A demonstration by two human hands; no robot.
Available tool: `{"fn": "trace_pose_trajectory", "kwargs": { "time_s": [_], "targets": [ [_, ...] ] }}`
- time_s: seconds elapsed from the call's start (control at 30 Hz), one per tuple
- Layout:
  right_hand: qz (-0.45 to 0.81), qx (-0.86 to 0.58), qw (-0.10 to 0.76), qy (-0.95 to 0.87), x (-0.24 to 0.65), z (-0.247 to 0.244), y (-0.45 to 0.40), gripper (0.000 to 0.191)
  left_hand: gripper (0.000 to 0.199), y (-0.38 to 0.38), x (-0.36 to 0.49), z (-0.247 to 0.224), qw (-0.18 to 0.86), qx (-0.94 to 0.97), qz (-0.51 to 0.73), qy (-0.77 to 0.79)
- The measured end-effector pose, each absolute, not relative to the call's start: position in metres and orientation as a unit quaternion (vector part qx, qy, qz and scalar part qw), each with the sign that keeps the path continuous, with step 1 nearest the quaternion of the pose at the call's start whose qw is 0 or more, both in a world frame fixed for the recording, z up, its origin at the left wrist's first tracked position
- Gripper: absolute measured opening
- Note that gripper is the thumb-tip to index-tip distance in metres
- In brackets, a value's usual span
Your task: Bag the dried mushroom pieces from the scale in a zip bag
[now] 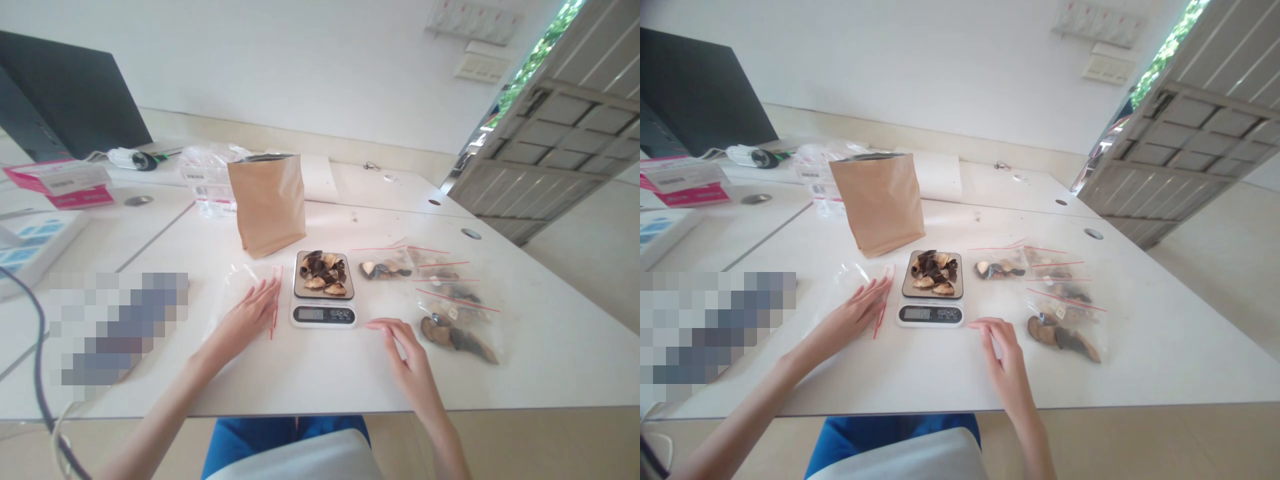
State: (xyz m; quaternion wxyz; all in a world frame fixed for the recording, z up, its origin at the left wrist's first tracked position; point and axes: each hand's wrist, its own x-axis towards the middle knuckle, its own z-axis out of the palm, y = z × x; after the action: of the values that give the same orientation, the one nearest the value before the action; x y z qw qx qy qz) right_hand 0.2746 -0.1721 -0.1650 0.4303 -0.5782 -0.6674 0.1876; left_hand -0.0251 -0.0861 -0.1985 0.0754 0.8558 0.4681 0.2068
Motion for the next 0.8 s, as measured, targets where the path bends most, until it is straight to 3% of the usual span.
{"fn": "trace_pose_trajectory", "kwargs": {
  "time_s": [0.2,0.37,0.53,0.67,0.8],
  "targets": [
    [0.357,-0.539,0.388,-0.657,0.196,-0.137,-0.165,0.031,0.045,-0.112,-0.012,-0.153,0.115,0.752,0.37,0.533],
    [0.451,-0.488,0.44,-0.604,0.15,-0.126,-0.14,0.041,0.039,-0.14,0.003,-0.14,0.117,0.754,0.48,0.433],
    [0.553,-0.455,0.45,-0.533,0.156,-0.129,-0.126,0.038,0.031,-0.14,0.012,-0.136,0.097,0.601,0.625,0.489],
    [0.515,-0.447,0.378,-0.626,0.189,-0.125,-0.134,0.04,0.03,-0.128,0.013,-0.128,0.137,0.547,0.648,0.511],
    [0.312,-0.523,0.377,-0.698,0.225,-0.13,-0.124,0.038,0.029,-0.11,0.015,-0.13,0.169,0.549,0.667,0.474]
  ]
}}
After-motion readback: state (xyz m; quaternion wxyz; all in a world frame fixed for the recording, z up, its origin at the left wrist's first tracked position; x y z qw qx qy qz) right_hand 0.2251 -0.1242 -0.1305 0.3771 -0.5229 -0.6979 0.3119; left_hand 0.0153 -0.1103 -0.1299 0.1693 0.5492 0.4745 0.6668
